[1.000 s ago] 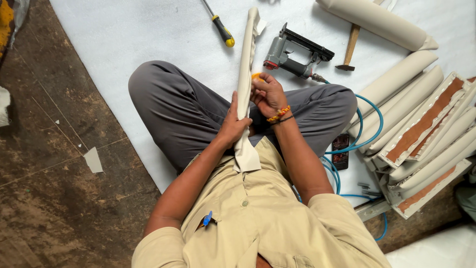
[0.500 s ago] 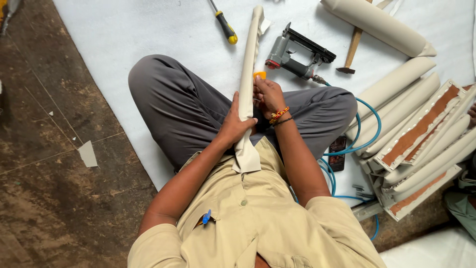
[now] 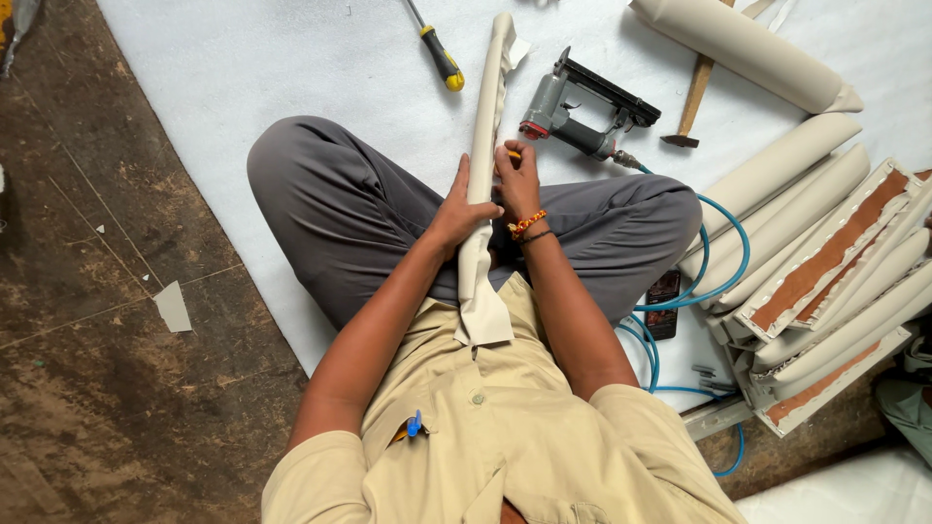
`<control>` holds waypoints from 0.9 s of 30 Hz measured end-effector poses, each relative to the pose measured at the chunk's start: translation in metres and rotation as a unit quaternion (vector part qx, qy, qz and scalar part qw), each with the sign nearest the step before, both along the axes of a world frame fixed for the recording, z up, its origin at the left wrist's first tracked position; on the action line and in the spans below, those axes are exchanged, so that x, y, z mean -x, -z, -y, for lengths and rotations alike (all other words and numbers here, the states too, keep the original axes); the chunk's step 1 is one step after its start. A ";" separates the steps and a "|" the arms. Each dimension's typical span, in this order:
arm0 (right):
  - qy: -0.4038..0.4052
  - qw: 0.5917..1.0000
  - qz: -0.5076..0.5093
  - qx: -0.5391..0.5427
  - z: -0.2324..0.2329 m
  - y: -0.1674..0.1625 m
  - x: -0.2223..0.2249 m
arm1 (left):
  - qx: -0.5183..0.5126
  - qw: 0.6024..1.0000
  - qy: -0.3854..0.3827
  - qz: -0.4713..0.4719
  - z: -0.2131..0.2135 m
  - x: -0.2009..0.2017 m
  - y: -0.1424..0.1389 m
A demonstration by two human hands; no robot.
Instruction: The person wraps a long cylindrical foam piece with fabric, securing it with a pneumatic staple gun. They smooth the fabric, fold edges, and trim excess material with scissors.
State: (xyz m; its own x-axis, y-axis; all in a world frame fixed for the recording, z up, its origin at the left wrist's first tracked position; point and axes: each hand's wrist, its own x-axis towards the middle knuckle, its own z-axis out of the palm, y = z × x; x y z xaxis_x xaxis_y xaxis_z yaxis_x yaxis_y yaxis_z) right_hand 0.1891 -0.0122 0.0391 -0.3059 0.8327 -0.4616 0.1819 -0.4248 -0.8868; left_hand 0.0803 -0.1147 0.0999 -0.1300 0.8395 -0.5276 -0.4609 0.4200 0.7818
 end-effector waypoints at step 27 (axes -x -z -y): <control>-0.241 0.861 0.297 -0.335 -0.088 -0.015 -0.046 | 0.082 0.903 0.217 -0.362 -0.007 0.008 -0.020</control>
